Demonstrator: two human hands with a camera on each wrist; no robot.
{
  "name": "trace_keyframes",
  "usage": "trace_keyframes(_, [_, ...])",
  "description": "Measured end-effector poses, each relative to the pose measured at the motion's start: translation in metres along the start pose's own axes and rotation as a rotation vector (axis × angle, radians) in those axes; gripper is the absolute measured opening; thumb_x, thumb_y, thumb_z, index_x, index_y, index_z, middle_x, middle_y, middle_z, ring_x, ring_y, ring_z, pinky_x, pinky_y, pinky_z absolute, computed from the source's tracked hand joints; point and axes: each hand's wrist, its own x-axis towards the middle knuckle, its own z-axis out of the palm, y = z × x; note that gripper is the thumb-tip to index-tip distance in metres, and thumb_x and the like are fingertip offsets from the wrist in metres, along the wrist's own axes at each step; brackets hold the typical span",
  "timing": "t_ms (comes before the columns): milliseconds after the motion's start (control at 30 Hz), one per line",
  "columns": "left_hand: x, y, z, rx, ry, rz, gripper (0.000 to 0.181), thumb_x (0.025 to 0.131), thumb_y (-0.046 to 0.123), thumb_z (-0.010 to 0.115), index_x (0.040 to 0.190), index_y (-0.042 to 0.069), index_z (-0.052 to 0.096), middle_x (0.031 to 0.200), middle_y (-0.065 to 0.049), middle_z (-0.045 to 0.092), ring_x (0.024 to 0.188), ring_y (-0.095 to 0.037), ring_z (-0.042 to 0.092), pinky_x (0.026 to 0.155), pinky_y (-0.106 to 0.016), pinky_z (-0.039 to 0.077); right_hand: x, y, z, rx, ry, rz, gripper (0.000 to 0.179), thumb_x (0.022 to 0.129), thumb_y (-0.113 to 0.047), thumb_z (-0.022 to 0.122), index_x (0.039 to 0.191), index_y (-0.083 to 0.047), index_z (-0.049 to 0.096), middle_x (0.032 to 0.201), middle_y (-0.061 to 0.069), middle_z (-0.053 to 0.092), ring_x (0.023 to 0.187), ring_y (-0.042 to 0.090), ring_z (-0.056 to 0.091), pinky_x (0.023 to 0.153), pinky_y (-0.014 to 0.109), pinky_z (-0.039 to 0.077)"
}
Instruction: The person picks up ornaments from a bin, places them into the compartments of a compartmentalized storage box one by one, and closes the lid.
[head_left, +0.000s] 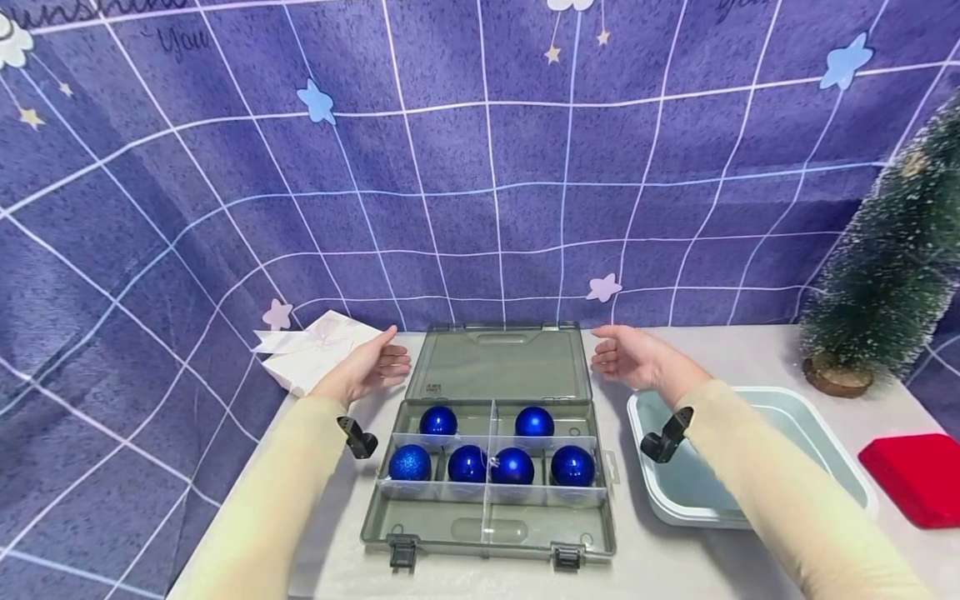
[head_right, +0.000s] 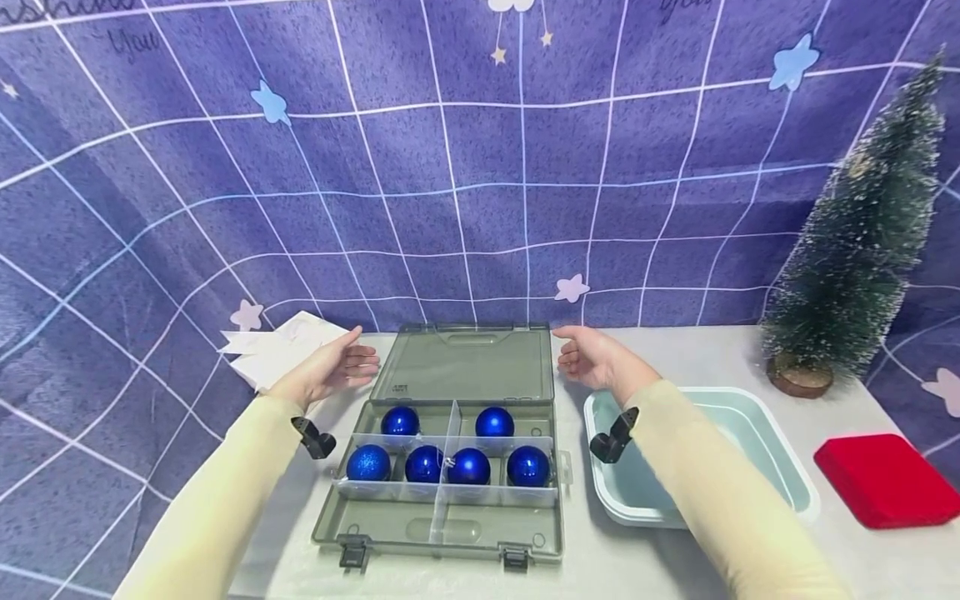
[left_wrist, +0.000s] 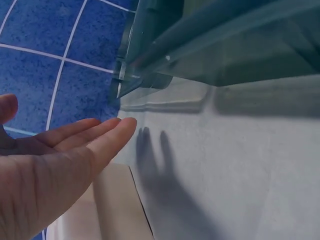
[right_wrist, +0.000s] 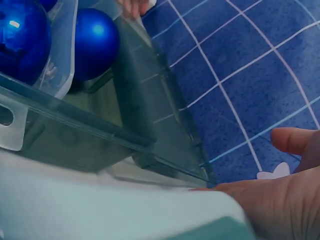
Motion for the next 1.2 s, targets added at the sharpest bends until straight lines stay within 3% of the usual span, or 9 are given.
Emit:
trace_keyframes(167, [0.002,0.002,0.006,-0.006,-0.007,-0.029,0.086,0.107,0.055,0.027,0.152,-0.018,0.02,0.154,-0.04,0.028,0.143,-0.047,0.032,0.117,-0.051,0.028,0.005,0.003,0.003,-0.003,-0.047,0.035,0.074,0.106,-0.028,0.027,0.152,0.018,-0.008,0.161,0.038,-0.004,0.152,0.044,0.0,0.122,0.047,0.005])
trace_keyframes(400, [0.005,0.002,0.011,-0.061,-0.003,-0.05,0.088,0.107,0.056,0.027,0.152,-0.019,0.019,0.154,-0.039,0.027,0.141,-0.045,0.033,0.117,-0.05,0.028,0.008,0.003,0.01,0.029,-0.026,0.037,0.074,0.105,-0.026,0.028,0.153,0.018,-0.008,0.162,0.038,-0.007,0.152,0.043,-0.003,0.122,0.046,0.004])
trace_keyframes(600, [0.006,0.003,0.011,-0.153,0.027,-0.075,0.092,0.105,0.06,0.031,0.152,-0.018,0.02,0.151,-0.036,0.032,0.136,-0.041,0.041,0.117,-0.049,0.028,0.006,0.003,0.012,0.056,0.018,0.028,0.071,0.105,-0.025,0.03,0.155,0.015,-0.002,0.163,0.035,-0.001,0.153,0.042,0.001,0.122,0.047,0.004])
trace_keyframes(733, [0.001,0.009,0.01,-0.233,0.01,-0.062,0.092,0.105,0.059,0.033,0.153,-0.018,0.017,0.151,-0.037,0.031,0.133,-0.038,0.045,0.118,-0.048,0.027,0.0,0.002,0.012,0.049,0.018,-0.009,0.069,0.106,-0.024,0.029,0.155,0.015,-0.001,0.164,0.032,0.001,0.153,0.041,0.003,0.122,0.05,0.003])
trace_keyframes(867, [-0.006,0.017,0.008,-0.262,-0.029,-0.034,0.091,0.105,0.059,0.031,0.155,-0.016,0.014,0.157,-0.038,0.023,0.14,-0.039,0.039,0.119,-0.047,0.025,-0.008,-0.002,0.011,0.037,0.02,-0.063,0.047,0.106,-0.023,0.03,0.139,0.01,0.035,0.154,0.027,0.03,0.152,0.038,0.012,0.121,0.054,0.001])
trace_keyframes(967, [-0.013,0.025,0.005,-0.257,-0.061,0.001,0.089,0.106,0.058,0.028,0.156,-0.015,0.011,0.16,-0.036,0.017,0.147,-0.041,0.028,0.119,-0.047,0.021,-0.015,-0.006,0.011,0.028,0.032,-0.102,0.036,0.106,-0.024,0.031,0.131,0.001,0.042,0.149,0.022,0.036,0.15,0.036,0.019,0.121,0.055,0.001])
trace_keyframes(1033, [-0.018,0.031,0.004,-0.24,-0.081,0.028,0.088,0.106,0.057,0.027,0.156,-0.014,0.011,0.161,-0.036,0.015,0.148,-0.042,0.024,0.12,-0.047,0.02,-0.02,-0.008,0.012,0.015,0.018,-0.122,0.049,0.107,-0.024,0.03,0.146,0.006,0.033,0.159,0.025,0.026,0.151,0.036,0.017,0.121,0.055,0.0])
trace_keyframes(1100, [-0.024,0.036,0.002,-0.22,-0.086,0.051,0.087,0.107,0.056,0.027,0.156,-0.015,0.012,0.161,-0.036,0.016,0.148,-0.043,0.025,0.12,-0.047,0.02,-0.025,-0.011,0.014,0.007,0.002,-0.137,0.061,0.107,-0.023,0.028,0.157,0.009,0.015,0.166,0.026,0.013,0.153,0.037,0.013,0.121,0.054,0.0])
trace_keyframes(1200, [-0.034,0.044,0.0,-0.164,-0.082,0.082,0.086,0.107,0.054,0.029,0.155,-0.016,0.015,0.159,-0.036,0.022,0.143,-0.041,0.037,0.119,-0.047,0.023,-0.032,-0.015,0.016,-0.014,-0.036,-0.161,0.066,0.107,-0.024,0.026,0.158,0.01,0.001,0.166,0.028,0.004,0.153,0.038,0.007,0.121,0.054,-0.002])
